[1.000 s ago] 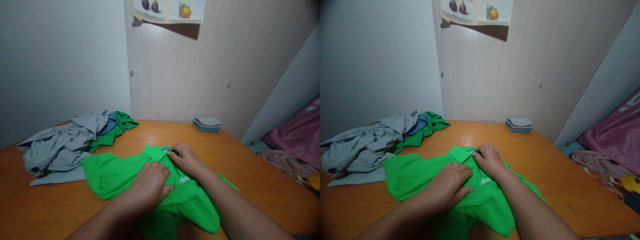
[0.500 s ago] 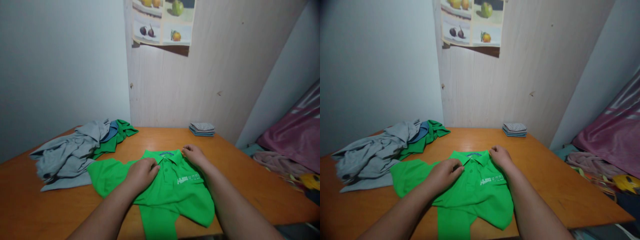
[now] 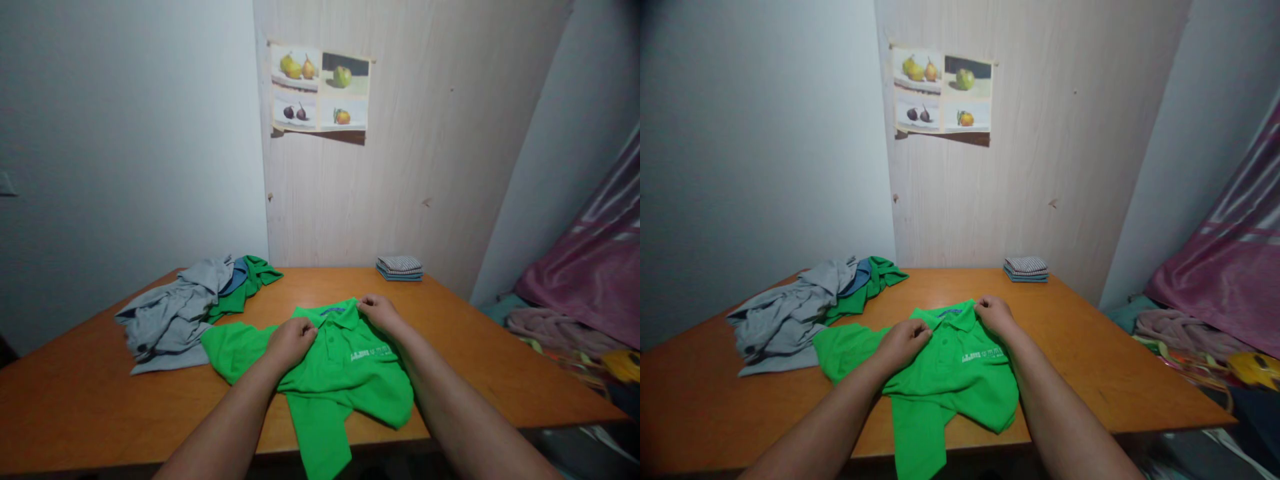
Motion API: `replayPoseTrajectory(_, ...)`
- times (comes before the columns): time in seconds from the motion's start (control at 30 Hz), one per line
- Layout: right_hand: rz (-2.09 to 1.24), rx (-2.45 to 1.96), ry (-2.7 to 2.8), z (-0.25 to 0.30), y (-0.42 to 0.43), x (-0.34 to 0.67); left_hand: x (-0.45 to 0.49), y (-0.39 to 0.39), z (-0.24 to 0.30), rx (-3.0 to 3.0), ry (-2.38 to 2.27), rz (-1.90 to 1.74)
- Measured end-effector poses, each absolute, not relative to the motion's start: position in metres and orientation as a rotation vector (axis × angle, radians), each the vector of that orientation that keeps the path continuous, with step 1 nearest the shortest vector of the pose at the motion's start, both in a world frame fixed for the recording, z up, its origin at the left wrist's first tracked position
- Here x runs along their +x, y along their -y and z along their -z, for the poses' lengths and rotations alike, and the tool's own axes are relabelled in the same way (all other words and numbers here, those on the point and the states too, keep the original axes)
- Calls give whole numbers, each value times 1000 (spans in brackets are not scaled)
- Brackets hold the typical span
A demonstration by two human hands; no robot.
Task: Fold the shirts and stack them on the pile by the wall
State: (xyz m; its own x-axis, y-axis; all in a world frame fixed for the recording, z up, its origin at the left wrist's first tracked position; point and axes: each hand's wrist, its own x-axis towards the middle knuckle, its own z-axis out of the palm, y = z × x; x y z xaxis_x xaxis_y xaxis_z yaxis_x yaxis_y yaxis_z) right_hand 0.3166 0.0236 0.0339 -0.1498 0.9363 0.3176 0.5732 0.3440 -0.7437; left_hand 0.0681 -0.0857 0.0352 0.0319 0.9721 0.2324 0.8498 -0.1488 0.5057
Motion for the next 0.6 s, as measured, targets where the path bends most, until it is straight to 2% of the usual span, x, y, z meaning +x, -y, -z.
replayPoseTrajectory(0.23, -520, -1170, 1890, -75, 5, 310, 79, 88, -58, 2018, -1750, -896)
replayPoseTrajectory(0.33, -393, -1119, 1997, -90, 38, 302, 97, 104, -72, 1942, -1628, -1004)
replayPoseTrajectory(0.47, -245, -985, 2272, -90, 98, 285, 120, 133, -69, 1311, -1185, -1215)
replayPoseTrajectory(0.6, -403, -770, 2439, -72, 139, 278, 123, 150, -43, 923, -1073, -1387)
